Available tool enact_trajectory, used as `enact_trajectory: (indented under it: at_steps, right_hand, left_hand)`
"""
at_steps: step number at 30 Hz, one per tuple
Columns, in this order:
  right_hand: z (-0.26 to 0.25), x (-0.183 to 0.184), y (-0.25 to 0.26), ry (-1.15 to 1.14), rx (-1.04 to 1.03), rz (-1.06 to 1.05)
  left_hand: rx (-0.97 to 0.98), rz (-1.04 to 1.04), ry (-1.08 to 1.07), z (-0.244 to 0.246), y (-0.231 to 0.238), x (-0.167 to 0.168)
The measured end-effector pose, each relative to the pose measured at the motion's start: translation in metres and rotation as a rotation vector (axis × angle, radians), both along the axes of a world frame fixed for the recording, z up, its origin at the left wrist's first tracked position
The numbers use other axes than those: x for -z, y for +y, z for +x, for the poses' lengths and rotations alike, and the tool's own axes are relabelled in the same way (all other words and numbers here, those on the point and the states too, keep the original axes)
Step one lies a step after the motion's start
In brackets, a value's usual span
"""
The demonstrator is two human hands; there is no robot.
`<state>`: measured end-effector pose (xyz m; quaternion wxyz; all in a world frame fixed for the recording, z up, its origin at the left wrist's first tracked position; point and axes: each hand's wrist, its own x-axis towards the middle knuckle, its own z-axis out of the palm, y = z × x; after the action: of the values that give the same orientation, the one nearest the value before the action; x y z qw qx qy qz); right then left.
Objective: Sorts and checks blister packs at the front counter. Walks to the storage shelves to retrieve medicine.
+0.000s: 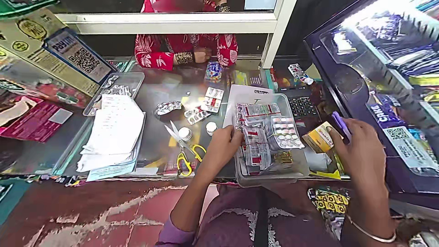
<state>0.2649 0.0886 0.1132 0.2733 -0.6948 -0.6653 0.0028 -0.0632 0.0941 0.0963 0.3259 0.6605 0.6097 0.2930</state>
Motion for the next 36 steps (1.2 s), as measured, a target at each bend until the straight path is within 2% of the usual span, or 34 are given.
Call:
enact_trajectory:
  at_steps: [2,3,5,8,10,12,14,17,20,22,25,29,31,33,34,36]
  right_hand:
    - [-0.013,0.01,-0.015,0.093,-0.115,0.113]
    - [-0.017,0.016,-0.022,0.13,-0.119,0.063]
    - [-0.017,0.03,-0.028,0.148,-0.117,-0.122]
    - [-0.026,0.045,-0.024,0.222,-0.196,-0.524]
    - [-0.038,0.056,-0.022,0.209,-0.224,-0.585]
    - [-0.037,0.053,-0.024,0.206,-0.261,-0.513]
    - [-0.026,0.034,-0.03,0.182,-0.242,-0.291]
    - [-0.014,-0.029,-0.043,0.177,-0.199,-0.041]
    - [-0.045,-0.083,-0.055,0.043,-0.262,0.114]
    - [-0.084,-0.099,-0.064,-0.126,-0.341,0.13]
    - [-0.154,-0.079,-0.067,-0.443,-0.365,0.247]
    - [-0.207,-0.039,-0.067,-0.543,-0.384,0.057]
    - [-0.202,-0.029,-0.068,-0.488,-0.486,0.045]
    - [-0.176,-0.027,-0.063,-0.351,-0.629,0.077]
    - [-0.159,-0.029,-0.058,-0.268,-0.632,0.105]
    - [-0.121,-0.037,-0.046,-0.107,-0.495,0.105]
  left_hand:
    - [-0.052,0.029,-0.054,-0.004,-0.002,0.002]
    - [-0.078,0.031,-0.067,-0.007,-0.003,0.003]
    - [-0.134,0.07,-0.1,-0.015,-0.007,0.004]
    - [-0.223,0.124,-0.14,-0.033,-0.014,-0.002]
    - [-0.28,0.153,-0.148,-0.048,-0.02,-0.01]
    - [-0.328,0.175,-0.125,-0.061,-0.026,-0.014]
    - [-0.337,0.167,-0.105,-0.066,-0.033,-0.016]
    - [-0.31,0.129,-0.143,-0.055,-0.041,-0.013]
    - [-0.243,0.074,-0.153,-0.03,-0.039,-0.008]
    - [-0.186,0.029,-0.118,-0.013,-0.034,-0.007]
    - [-0.111,-0.03,-0.076,0.004,-0.027,-0.002]
    - [-0.081,-0.004,-0.098,0.012,-0.025,0.011]
    - [-0.097,-0.033,-0.157,0.008,-0.026,0.014]
    - [-0.137,-0.028,-0.336,0.004,-0.03,0.021]
    - [-0.118,-0.041,-0.452,0.003,-0.032,0.022]
    - [-0.067,-0.061,-0.612,0.008,-0.033,0.027]
